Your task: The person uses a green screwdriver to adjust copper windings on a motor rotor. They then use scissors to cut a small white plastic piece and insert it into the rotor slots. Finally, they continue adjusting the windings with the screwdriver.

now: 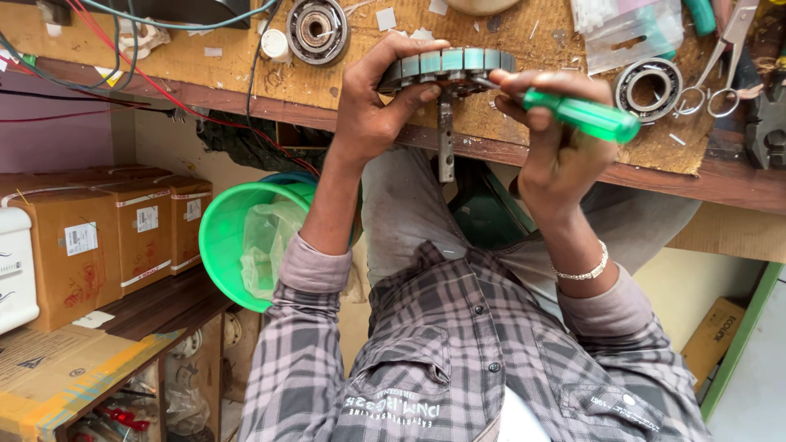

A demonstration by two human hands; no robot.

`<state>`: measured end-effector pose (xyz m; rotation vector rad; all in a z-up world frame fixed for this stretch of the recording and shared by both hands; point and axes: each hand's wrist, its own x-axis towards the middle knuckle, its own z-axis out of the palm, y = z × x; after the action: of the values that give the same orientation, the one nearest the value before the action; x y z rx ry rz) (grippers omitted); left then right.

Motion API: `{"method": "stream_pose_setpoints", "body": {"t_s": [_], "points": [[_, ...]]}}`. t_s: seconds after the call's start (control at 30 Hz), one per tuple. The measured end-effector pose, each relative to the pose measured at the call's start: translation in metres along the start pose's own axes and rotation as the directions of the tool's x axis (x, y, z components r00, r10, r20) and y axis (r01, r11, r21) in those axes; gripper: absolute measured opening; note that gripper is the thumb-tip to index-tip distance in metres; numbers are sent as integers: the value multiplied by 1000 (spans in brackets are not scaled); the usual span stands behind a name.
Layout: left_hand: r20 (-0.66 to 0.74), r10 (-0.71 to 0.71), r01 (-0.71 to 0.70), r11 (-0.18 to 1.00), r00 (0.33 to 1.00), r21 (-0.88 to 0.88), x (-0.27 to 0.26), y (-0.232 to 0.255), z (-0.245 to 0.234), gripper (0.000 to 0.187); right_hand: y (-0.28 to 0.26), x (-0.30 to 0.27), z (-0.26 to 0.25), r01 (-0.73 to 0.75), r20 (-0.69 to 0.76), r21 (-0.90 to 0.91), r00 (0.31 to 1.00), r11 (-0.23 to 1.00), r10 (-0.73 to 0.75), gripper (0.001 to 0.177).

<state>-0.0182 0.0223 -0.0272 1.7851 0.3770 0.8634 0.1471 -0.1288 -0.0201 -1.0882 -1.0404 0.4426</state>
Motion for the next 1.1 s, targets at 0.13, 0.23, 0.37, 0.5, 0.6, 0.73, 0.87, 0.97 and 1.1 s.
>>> {"method": "stream_pose_setpoints", "body": {"t_s": [0.13, 0.23, 0.37, 0.5, 0.6, 0.73, 0.87, 0.97, 1.1], "points": [[53, 182, -181, 809, 982, 559, 12, 28, 4, 44, 3, 5, -5, -131, 19, 217, 991, 967, 130, 32], [112, 105, -153, 672, 988, 724, 11, 42, 14, 43, 7, 6, -10, -113, 11, 257, 993, 960, 115, 33], [29, 84, -85, 799, 996, 595, 13, 48, 15, 41, 10, 11, -24, -80, -48, 346, 994, 935, 102, 32], [-82, 116, -67, 889, 990, 453, 1, 34, 16, 42, 10, 1, -33, -122, -4, 340, 991, 932, 131, 35], [-102, 83, -41, 932, 991, 360, -3, 24, 22, 42, 6, 3, -33, -115, 26, 267, 993, 957, 112, 38], [-122, 70, -29, 949, 990, 314, -6, 19, 23, 44, -1, 10, -25, -104, 58, 213, 994, 971, 94, 40], [-122, 85, -44, 950, 989, 308, -5, 19, 23, 46, -8, 13, -21, -96, 90, 89, 992, 991, 88, 36], [-120, 79, -38, 949, 990, 312, -4, 19, 24, 45, -10, 10, -13, -5, 107, -41, 994, 999, 10, 31], [-129, 68, -23, 946, 989, 323, -4, 17, 22, 42, -12, 7, 11, 125, 56, -73, 991, 990, -121, 28]]}}
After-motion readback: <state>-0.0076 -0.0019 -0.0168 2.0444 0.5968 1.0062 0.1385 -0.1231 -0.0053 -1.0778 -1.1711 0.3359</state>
